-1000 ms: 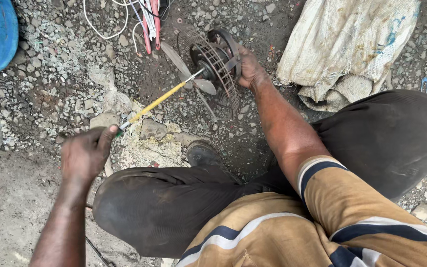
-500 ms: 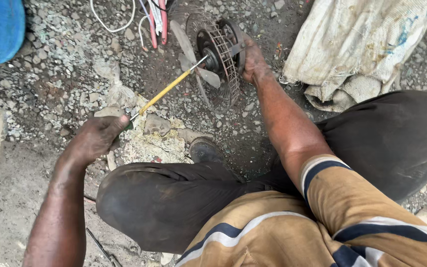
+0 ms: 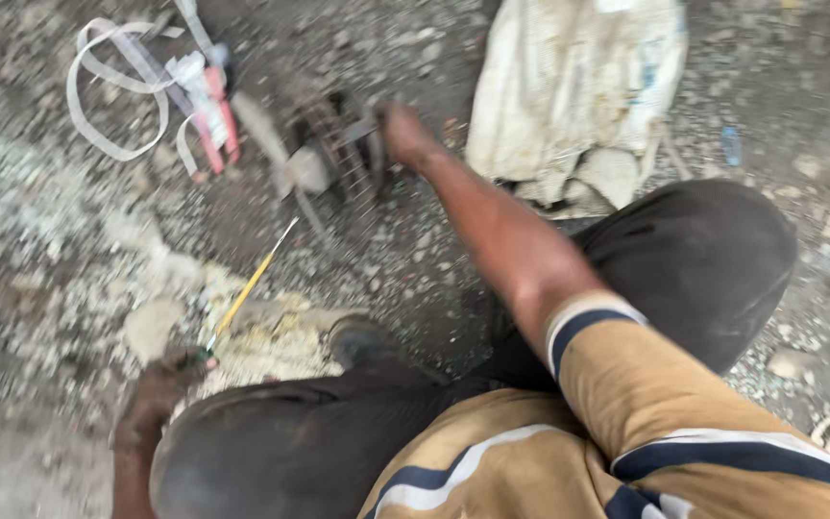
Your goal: The person disassembles a small electric fan using a screwdriver. They remove the front grille, unscrew the fan blade, and separate the motor housing from the rear grille. The components are placed on the ground next to the person.
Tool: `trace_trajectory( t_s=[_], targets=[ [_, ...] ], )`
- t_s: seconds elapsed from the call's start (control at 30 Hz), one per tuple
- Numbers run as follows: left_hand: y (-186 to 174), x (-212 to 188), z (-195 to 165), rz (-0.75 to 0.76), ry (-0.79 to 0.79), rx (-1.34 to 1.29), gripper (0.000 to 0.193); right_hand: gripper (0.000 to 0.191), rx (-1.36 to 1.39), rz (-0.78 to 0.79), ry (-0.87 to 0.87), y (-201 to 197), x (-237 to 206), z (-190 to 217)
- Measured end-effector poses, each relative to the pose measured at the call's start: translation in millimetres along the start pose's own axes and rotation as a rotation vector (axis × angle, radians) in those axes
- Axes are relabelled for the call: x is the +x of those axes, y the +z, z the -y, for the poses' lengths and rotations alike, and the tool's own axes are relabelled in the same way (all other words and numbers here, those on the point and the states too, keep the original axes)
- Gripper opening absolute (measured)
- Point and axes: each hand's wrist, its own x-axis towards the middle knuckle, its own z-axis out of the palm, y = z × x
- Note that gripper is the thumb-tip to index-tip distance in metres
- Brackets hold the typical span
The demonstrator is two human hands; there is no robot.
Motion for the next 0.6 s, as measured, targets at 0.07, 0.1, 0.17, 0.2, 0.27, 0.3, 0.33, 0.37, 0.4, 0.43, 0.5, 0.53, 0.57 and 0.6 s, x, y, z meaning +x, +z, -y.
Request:
trace_trajectory(
  t_s=[0.07, 0.1, 0.17, 0.2, 0.27, 0.3, 0.33, 0.37, 0.4, 0.43, 0.5, 0.53, 0.57, 0.6],
  targets=[
    [13, 9, -1, 0.055, 0.048, -0.081, 0.056, 0.031, -0.840, 0.222, -0.221, -34, -2, 21],
    [16, 12, -7, 0.080, 0.071, -0.120, 0.055, 0.027, -1.126, 0.331, -0.285, -57, -4, 35],
    [14, 18, -21, -0.008, 0.080, 0.176, 0.059, 0.021, -1.357, 0.589, -0.245, -108, -13, 62],
    [13, 18, -32, -0.059, 0.083, 0.322, 0.061, 0.019, -1.199, 0.555, -0.105, -138, -21, 73],
    [8, 22, -59, -0.115, -0.018, 0.408, 0.064, 0.018, -0.914, 0.409, 0.000, -219, -41, 87],
    [6, 21, -71, -0.151, -0.062, 0.432, 0.063, 0.019, -0.783, 0.306, -0.027, -268, -55, 89],
    [7, 22, -84, -0.198, -0.077, 0.423, 0.062, 0.019, -0.397, 0.237, -0.119, -310, -63, 83],
    [11, 23, -97, -0.238, -0.095, 0.406, 0.062, 0.012, -1.066, 0.094, -0.716, -365, -77, 76],
    [14, 19, -106, -0.271, -0.112, 0.383, 0.061, 0.016, -0.906, -0.199, -0.287, -404, -81, 61],
    [26, 22, -118, -0.287, -0.144, 0.349, 0.060, 0.010, -0.440, -0.262, -0.345, -441, -78, 46],
    [50, 14, -129, -0.322, -0.188, 0.281, 0.058, 0.007, 0.166, -0.469, -0.315, -499, -69, 10],
    [61, 2, -129, -0.327, -0.211, 0.253, 0.057, 0.012, 0.298, -0.627, -0.236, -520, -57, -5],
    [69, -12, -127, -0.339, -0.232, 0.227, 0.056, 0.010, 0.386, -0.683, -0.163, -533, -40, -18],
    [76, -24, -125, -0.350, -0.249, 0.204, 0.055, 0.010, 0.475, -0.745, -0.091, -545, -24, -27]
  ],
)
